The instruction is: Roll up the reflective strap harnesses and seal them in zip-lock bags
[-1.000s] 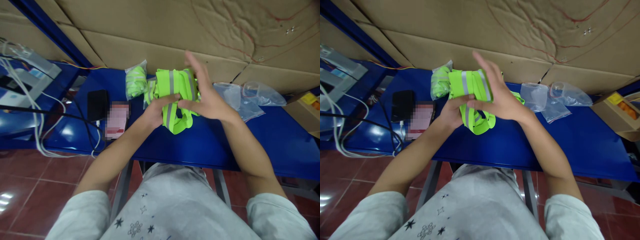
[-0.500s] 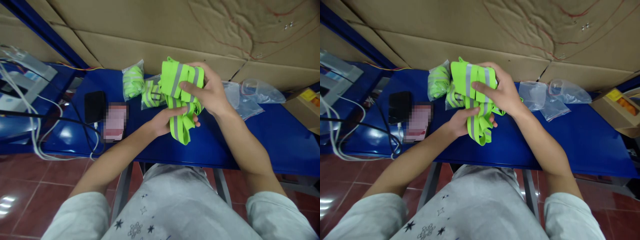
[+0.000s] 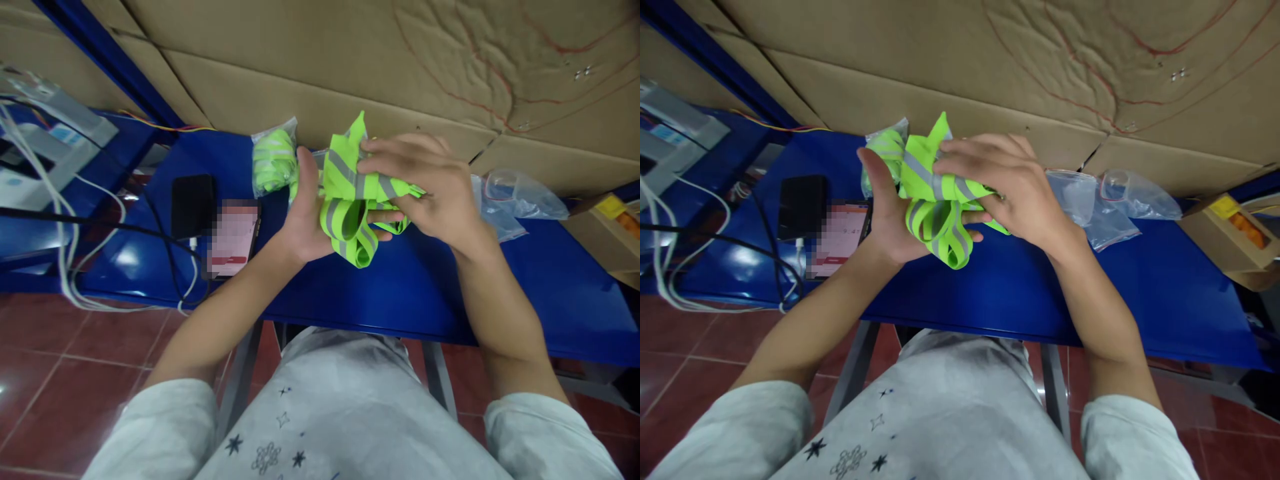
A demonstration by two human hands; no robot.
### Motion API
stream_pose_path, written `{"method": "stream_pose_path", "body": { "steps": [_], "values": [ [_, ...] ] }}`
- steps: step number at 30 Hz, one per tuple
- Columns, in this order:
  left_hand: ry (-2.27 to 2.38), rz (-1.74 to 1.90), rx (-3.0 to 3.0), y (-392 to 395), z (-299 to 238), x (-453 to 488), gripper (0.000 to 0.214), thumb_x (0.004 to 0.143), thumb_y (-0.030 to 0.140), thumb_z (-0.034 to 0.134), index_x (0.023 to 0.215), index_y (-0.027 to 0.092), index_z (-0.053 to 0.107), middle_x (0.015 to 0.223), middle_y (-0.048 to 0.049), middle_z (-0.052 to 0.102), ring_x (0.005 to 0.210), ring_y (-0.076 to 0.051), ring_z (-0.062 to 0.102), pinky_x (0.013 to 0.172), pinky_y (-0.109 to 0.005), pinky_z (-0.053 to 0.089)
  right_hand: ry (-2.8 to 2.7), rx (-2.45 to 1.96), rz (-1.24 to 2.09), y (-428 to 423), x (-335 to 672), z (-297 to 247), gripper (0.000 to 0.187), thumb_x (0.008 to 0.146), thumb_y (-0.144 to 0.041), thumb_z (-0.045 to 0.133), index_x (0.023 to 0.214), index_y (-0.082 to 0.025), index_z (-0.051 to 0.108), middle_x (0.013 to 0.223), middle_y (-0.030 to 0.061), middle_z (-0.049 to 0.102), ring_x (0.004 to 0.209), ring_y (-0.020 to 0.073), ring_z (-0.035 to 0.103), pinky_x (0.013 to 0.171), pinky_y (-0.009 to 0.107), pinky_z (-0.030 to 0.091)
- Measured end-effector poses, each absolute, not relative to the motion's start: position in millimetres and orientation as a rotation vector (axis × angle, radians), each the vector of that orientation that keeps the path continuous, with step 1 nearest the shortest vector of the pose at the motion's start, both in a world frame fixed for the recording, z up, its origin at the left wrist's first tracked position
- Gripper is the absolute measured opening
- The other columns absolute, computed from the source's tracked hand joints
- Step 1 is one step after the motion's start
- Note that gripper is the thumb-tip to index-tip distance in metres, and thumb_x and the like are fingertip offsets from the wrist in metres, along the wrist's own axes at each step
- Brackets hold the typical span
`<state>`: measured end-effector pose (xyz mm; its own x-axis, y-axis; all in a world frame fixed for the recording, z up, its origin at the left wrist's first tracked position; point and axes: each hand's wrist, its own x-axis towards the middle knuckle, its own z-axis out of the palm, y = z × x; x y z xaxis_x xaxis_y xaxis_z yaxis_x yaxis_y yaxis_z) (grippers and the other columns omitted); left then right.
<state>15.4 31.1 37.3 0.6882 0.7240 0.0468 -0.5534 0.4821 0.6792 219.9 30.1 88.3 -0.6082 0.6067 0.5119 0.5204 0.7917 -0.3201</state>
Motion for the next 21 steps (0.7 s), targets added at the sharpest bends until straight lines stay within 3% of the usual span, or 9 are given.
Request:
{"method": "stream_pose_path", "body": {
  "steps": [3,5,7,9,13,17,21],
  "values": [
    [0.301,0.813,0.661,35,32,16,0.056,0.094,0.069,0.063,0.125,0.022,0.07,0.106,-0.0089,0.078,0.111,-0.036,0.076,0.095,-0.053,0.063,-2.517,-0.821,0.262,29,221,90,0.063,0.089,-0.009,0.054,0.146,-0.033,0.065,0.162,-0.003,0.055,0.157,0.0293,0.045,0.131,0.059,0.033],
    [0.331,0.838,0.637,38,24,18,0.039,0.091,0.052,0.072,0.117,0.022,0.072,0.101,-0.0075,0.079,0.106,-0.034,0.078,0.097,-0.054,0.063,-2.538,-0.792,0.458,30,222,90,0.055,0.091,-0.016,0.061,0.141,-0.037,0.068,0.162,-0.0048,0.054,0.159,0.0295,0.041,0.134,0.06,0.029],
    [0.356,0.845,0.634,40,18,19,0.027,0.088,0.037,0.074,0.11,0.021,0.073,0.099,-0.0066,0.08,0.105,-0.034,0.079,0.098,-0.055,0.063,-2.432,-0.785,0.647,32,225,90,0.036,0.095,-0.029,0.066,0.129,-0.039,0.075,0.153,-0.0053,0.063,0.153,0.0288,0.05,0.133,0.058,0.033],
    [0.362,0.822,0.677,41,14,20,0.027,0.084,0.029,0.073,0.109,0.019,0.074,0.101,-0.0068,0.081,0.107,-0.036,0.079,0.097,-0.053,0.063,-2.224,-0.841,0.736,36,228,88,0.031,0.098,-0.039,0.068,0.129,-0.039,0.075,0.146,-0.003,0.069,0.145,0.0272,0.059,0.129,0.053,0.04],
    [0.361,0.755,0.855,39,11,19,0.04,0.078,0.02,0.079,0.118,0.015,0.074,0.109,-0.0105,0.082,0.109,-0.038,0.079,0.094,-0.048,0.063,-1.941,-1.022,0.931,48,228,76,0.062,0.09,-0.053,0.078,0.144,-0.027,0.063,0.147,0.0055,0.066,0.137,0.0277,0.063,0.118,0.048,0.052],
    [0.354,0.69,0.835,33,9,23,0.048,0.08,0.02,0.08,0.127,0.013,0.071,0.11,-0.0126,0.082,0.108,-0.039,0.079,0.103,-0.054,0.059,-1.864,-1.063,1.337,54,224,62,0.048,0.081,-0.057,0.083,0.109,-0.019,0.074,0.101,0.0034,0.079,0.097,0.0249,0.075,0.088,0.043,0.065],
    [0.348,0.729,0.738,30,9,27,0.04,0.082,0.027,0.08,0.119,0.015,0.074,0.11,-0.0108,0.082,0.105,-0.037,0.08,0.102,-0.052,0.06,-1.753,-1.095,1.314,54,222,58,0.044,0.074,-0.051,0.089,0.104,-0.022,0.074,0.094,-0.0007,0.078,0.084,0.0205,0.073,0.078,0.037,0.064]
  ]
}}
